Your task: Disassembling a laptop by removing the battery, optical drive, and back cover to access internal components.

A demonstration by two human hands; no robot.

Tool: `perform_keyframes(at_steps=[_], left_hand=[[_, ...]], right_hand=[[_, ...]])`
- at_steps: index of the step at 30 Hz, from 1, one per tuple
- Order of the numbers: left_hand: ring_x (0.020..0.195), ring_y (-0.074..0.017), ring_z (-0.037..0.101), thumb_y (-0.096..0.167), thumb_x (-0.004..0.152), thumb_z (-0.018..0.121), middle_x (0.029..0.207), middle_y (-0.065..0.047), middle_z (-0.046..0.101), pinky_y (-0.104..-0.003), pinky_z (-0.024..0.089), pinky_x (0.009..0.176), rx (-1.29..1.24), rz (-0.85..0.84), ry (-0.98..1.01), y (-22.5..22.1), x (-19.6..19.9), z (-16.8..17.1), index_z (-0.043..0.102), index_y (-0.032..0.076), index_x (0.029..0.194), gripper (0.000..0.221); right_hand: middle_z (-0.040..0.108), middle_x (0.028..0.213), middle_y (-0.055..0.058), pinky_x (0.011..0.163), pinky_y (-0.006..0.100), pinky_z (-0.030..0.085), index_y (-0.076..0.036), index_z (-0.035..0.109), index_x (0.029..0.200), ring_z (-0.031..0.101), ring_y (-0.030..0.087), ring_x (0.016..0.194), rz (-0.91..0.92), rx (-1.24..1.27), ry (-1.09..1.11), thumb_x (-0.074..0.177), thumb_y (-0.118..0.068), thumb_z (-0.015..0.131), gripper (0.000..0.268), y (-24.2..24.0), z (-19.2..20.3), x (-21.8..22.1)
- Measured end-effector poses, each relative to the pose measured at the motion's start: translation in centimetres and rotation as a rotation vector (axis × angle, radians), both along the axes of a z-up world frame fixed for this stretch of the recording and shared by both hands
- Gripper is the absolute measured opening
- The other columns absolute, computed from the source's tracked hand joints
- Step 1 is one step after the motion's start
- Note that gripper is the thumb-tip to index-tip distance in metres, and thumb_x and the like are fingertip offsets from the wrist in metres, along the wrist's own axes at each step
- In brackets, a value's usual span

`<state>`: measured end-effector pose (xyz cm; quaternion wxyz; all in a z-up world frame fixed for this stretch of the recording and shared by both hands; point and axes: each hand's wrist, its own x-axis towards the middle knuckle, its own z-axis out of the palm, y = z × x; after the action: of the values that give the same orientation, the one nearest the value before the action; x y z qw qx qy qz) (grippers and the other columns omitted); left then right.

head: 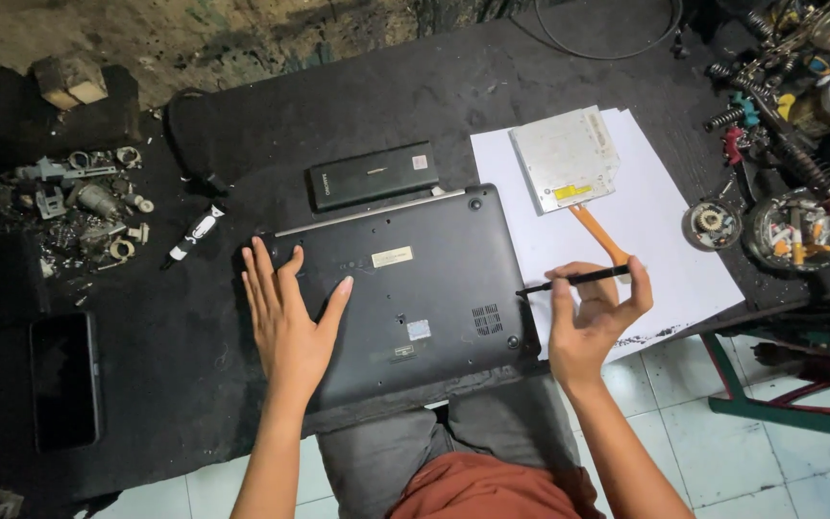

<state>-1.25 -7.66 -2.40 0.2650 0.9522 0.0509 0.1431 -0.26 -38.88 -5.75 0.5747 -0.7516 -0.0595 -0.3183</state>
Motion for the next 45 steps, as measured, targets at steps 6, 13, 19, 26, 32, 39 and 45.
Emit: perform_keyframes(at_steps=[6, 13, 19, 26, 32, 39, 45], left_hand=[[0.153, -0.0519, 0.020, 0.040, 0.094, 0.075, 0.162, -0.038, 0.025, -0.061, 0.014, 0.124, -0.005, 0.001, -0.005, -0.1, 0.0, 0.0, 0.051, -0.002, 0.143, 0.069], [0.153, -0.0521, 0.019, 0.040, 0.095, 0.075, 0.163, -0.038, 0.024, -0.062, 0.014, 0.124, -0.015, 0.001, 0.003, -0.2, -0.1, 0.3, 0.051, -0.002, 0.143, 0.069], [0.153, -0.0517, 0.019, 0.040, 0.095, 0.075, 0.163, -0.037, 0.023, -0.061, 0.014, 0.124, 0.000, 0.000, 0.005, -0.1, 0.0, 0.1, 0.050, -0.001, 0.143, 0.068], [0.154, -0.0515, 0.017, 0.040, 0.095, 0.074, 0.163, -0.038, 0.022, -0.062, 0.013, 0.124, -0.024, 0.000, 0.009, -0.1, 0.1, 0.3, 0.050, -0.002, 0.144, 0.068], [0.154, -0.0506, 0.018, 0.040, 0.096, 0.074, 0.164, -0.037, 0.022, -0.061, 0.014, 0.124, -0.002, 0.002, 0.007, -0.1, 0.0, 0.1, 0.050, -0.001, 0.144, 0.068], [0.154, -0.0508, 0.018, 0.041, 0.095, 0.074, 0.164, -0.037, 0.023, -0.061, 0.014, 0.124, 0.001, -0.001, 0.000, -0.1, 0.0, 0.0, 0.050, -0.001, 0.144, 0.069], [0.153, -0.0511, 0.019, 0.041, 0.095, 0.074, 0.163, -0.038, 0.024, -0.061, 0.013, 0.124, -0.009, -0.004, -0.003, -0.2, 0.0, 0.2, 0.051, -0.001, 0.143, 0.068]], right_hand=[[0.064, 0.097, 0.019, 0.088, 0.049, 0.058, -0.014, 0.012, 0.157, 0.069, 0.034, 0.089, -0.001, 0.021, 0.010, 0.098, 0.014, 0.057, 0.079, 0.2, 0.3, 0.0], [0.061, 0.098, 0.017, 0.089, 0.048, 0.059, -0.016, 0.012, 0.158, 0.068, 0.031, 0.087, 0.000, 0.036, 0.034, 0.101, 0.011, 0.056, 0.077, 0.3, 0.2, -0.1], [0.058, 0.099, 0.016, 0.088, 0.047, 0.060, -0.015, 0.012, 0.158, 0.068, 0.029, 0.086, -0.004, 0.058, 0.045, 0.101, 0.011, 0.056, 0.076, 0.0, -0.3, 0.0], [0.057, 0.100, 0.017, 0.088, 0.046, 0.059, -0.015, 0.014, 0.157, 0.068, 0.029, 0.086, -0.016, 0.014, 0.014, 0.098, 0.010, 0.064, 0.080, -0.1, -0.5, 0.1], [0.060, 0.099, 0.018, 0.087, 0.048, 0.060, -0.014, 0.013, 0.157, 0.069, 0.031, 0.085, -0.002, 0.017, 0.021, 0.098, 0.013, 0.061, 0.080, 0.0, -0.1, 0.1], [0.063, 0.094, 0.017, 0.083, 0.044, 0.060, -0.014, 0.012, 0.158, 0.070, 0.029, 0.080, -0.032, 0.019, 0.013, 0.099, 0.013, 0.064, 0.084, -0.1, -0.2, 0.0], [0.065, 0.100, 0.020, 0.085, 0.044, 0.062, -0.011, 0.004, 0.157, 0.072, 0.032, 0.083, -0.085, 0.002, -0.079, 0.097, 0.017, 0.066, 0.090, -0.4, -0.1, -1.2]])
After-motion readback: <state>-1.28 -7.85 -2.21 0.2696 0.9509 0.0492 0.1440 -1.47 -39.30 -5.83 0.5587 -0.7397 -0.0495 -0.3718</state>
